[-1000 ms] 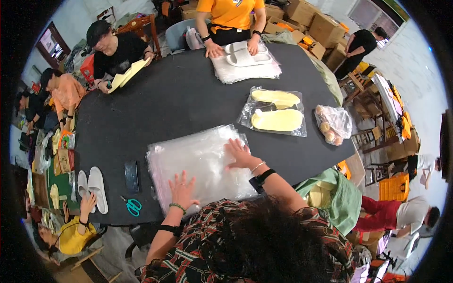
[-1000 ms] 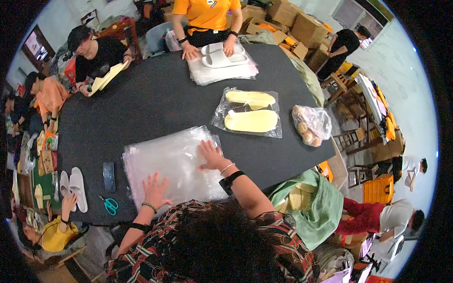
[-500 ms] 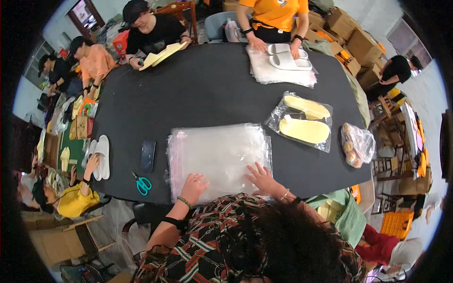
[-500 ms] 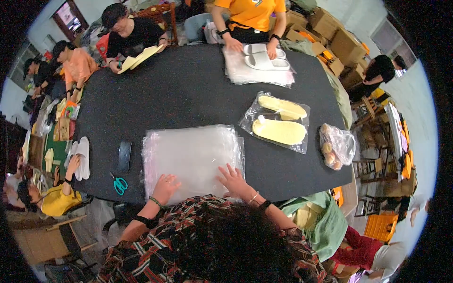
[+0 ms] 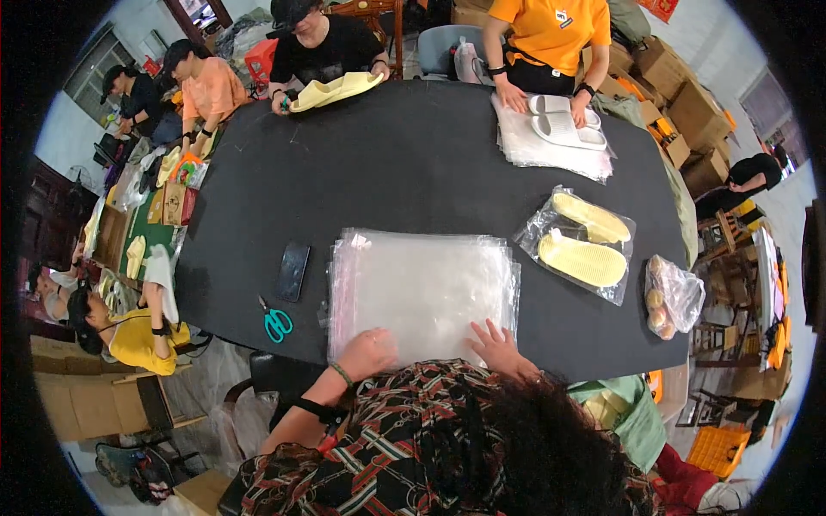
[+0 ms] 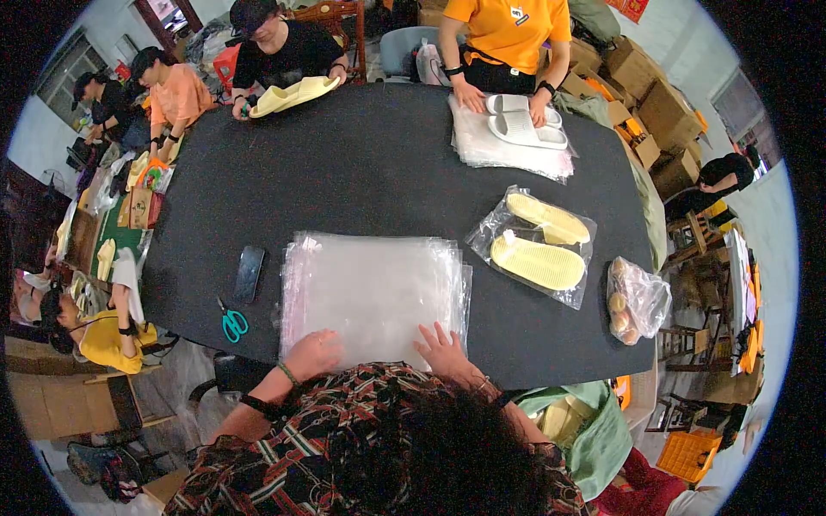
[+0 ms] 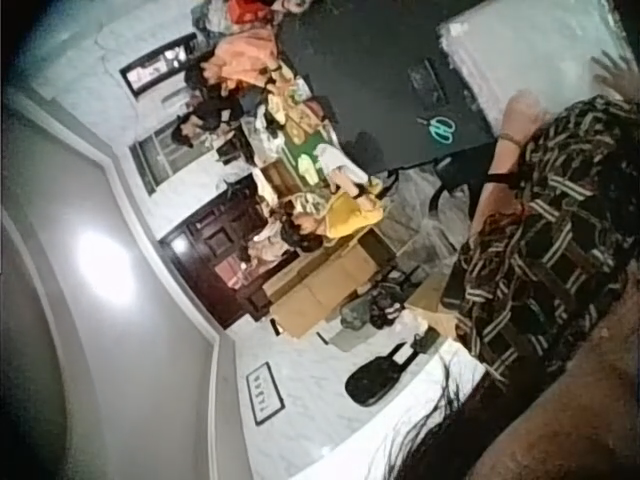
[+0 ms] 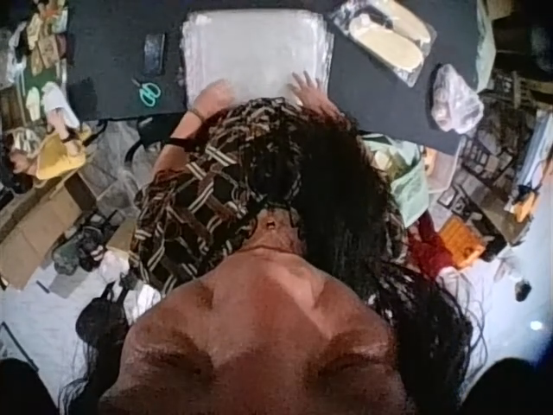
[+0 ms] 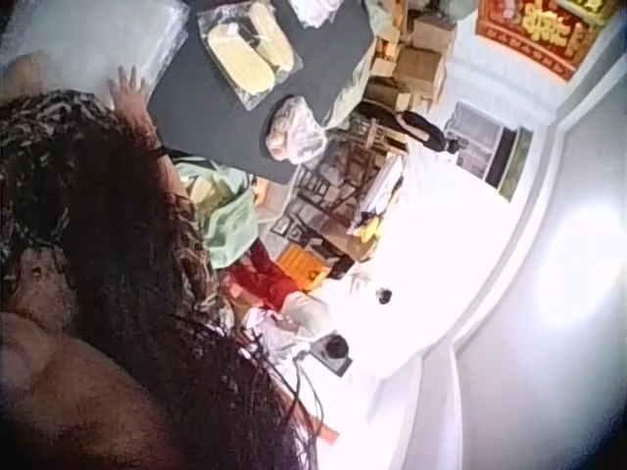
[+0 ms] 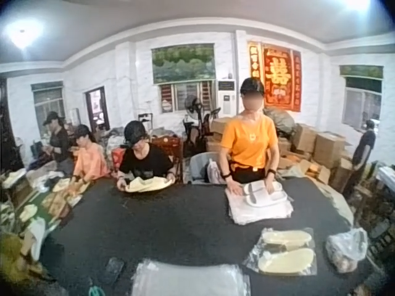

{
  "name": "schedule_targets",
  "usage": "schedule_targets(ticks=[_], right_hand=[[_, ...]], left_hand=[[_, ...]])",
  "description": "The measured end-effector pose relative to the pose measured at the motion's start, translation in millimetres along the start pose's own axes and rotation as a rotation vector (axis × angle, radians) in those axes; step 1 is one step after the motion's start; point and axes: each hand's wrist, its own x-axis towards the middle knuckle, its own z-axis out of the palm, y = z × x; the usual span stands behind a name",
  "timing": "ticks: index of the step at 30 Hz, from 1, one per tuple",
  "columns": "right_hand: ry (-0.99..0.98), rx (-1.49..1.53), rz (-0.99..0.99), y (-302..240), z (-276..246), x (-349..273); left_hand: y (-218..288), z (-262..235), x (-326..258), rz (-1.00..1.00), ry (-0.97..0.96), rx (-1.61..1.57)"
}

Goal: The recorder is packing various styles and colors of slides/slippers into plastic bags at a communal work table.

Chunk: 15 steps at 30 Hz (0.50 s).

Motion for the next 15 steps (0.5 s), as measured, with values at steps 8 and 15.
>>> schedule_targets(ticks=[8, 15], right_hand=[[-0.085, 0.187, 0.012, -4, -33, -5], [0.091, 0.882, 0.04, 49, -60, 4]], left_hand=[[23, -16, 62, -0.171, -0.058, 0.135], [8, 14, 65, -0.342, -0.389, 0.171]])
